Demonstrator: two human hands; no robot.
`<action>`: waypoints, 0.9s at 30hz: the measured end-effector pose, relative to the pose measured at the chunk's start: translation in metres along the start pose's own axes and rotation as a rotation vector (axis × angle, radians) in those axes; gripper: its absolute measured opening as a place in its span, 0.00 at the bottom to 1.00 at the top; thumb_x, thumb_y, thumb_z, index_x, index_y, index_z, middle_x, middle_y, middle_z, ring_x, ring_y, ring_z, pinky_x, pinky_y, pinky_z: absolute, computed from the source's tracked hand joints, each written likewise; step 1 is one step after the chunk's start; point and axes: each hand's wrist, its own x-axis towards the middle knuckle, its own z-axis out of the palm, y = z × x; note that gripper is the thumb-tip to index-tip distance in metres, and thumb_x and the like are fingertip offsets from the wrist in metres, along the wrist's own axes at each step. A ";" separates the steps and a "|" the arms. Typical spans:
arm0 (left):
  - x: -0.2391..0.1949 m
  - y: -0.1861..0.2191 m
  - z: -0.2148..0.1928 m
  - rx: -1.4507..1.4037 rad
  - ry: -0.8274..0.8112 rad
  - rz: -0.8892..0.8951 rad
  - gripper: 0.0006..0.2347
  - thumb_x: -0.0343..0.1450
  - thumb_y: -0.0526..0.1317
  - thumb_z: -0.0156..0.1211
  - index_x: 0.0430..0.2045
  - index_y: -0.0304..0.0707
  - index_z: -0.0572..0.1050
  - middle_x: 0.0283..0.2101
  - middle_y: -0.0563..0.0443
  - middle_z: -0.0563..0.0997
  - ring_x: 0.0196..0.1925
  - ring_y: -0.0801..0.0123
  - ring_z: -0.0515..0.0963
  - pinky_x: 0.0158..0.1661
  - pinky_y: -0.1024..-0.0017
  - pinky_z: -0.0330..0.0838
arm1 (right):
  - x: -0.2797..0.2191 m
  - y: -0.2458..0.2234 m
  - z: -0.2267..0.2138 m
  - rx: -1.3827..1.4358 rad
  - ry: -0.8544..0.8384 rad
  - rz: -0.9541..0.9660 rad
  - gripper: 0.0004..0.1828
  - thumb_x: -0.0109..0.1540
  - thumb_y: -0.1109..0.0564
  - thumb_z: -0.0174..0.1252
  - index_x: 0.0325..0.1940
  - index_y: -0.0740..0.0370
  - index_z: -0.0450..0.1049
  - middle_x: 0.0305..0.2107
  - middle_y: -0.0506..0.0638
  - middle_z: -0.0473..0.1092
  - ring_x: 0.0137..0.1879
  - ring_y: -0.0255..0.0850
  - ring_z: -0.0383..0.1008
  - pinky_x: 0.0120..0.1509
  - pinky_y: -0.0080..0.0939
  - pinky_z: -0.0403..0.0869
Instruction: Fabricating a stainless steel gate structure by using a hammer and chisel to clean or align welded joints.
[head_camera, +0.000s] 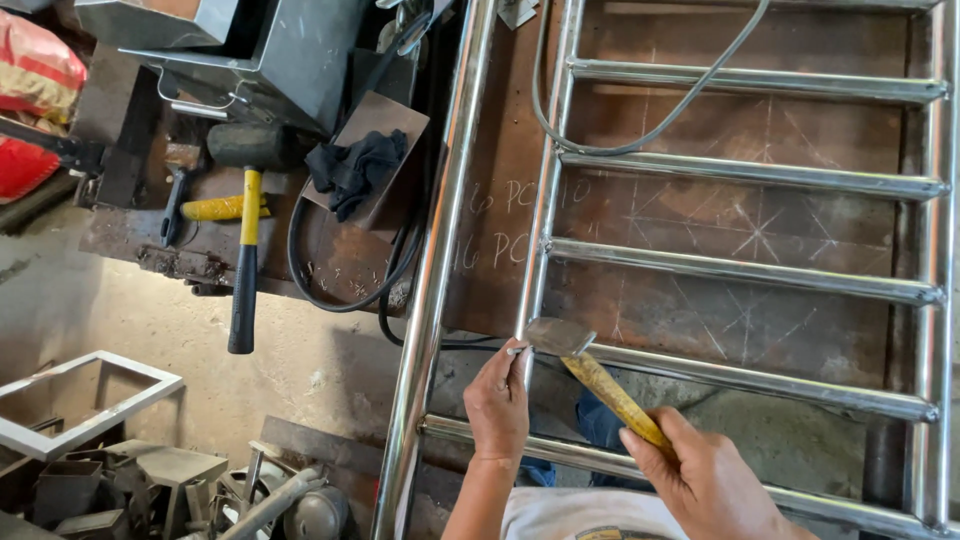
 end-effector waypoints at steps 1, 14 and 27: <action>0.001 -0.001 0.001 -0.001 0.004 -0.002 0.08 0.68 0.31 0.66 0.38 0.39 0.83 0.42 0.56 0.89 0.38 0.74 0.89 0.37 0.77 0.82 | 0.002 -0.002 0.001 -0.004 -0.001 -0.003 0.10 0.60 0.45 0.62 0.34 0.51 0.76 0.12 0.43 0.78 0.13 0.35 0.73 0.23 0.40 0.72; -0.010 -0.021 0.004 0.120 0.003 0.118 0.12 0.63 0.26 0.60 0.37 0.39 0.79 0.35 0.53 0.84 0.29 0.64 0.78 0.33 0.70 0.74 | 0.013 -0.010 0.010 -0.443 0.003 -0.159 0.19 0.63 0.36 0.56 0.32 0.49 0.65 0.16 0.46 0.77 0.21 0.47 0.78 0.29 0.50 0.73; 0.003 0.007 -0.002 0.021 0.030 0.061 0.07 0.67 0.29 0.64 0.37 0.36 0.81 0.42 0.55 0.88 0.36 0.70 0.87 0.38 0.73 0.79 | 0.024 -0.004 -0.018 -0.134 -0.009 0.075 0.16 0.62 0.45 0.61 0.28 0.56 0.72 0.12 0.46 0.74 0.16 0.39 0.68 0.26 0.43 0.69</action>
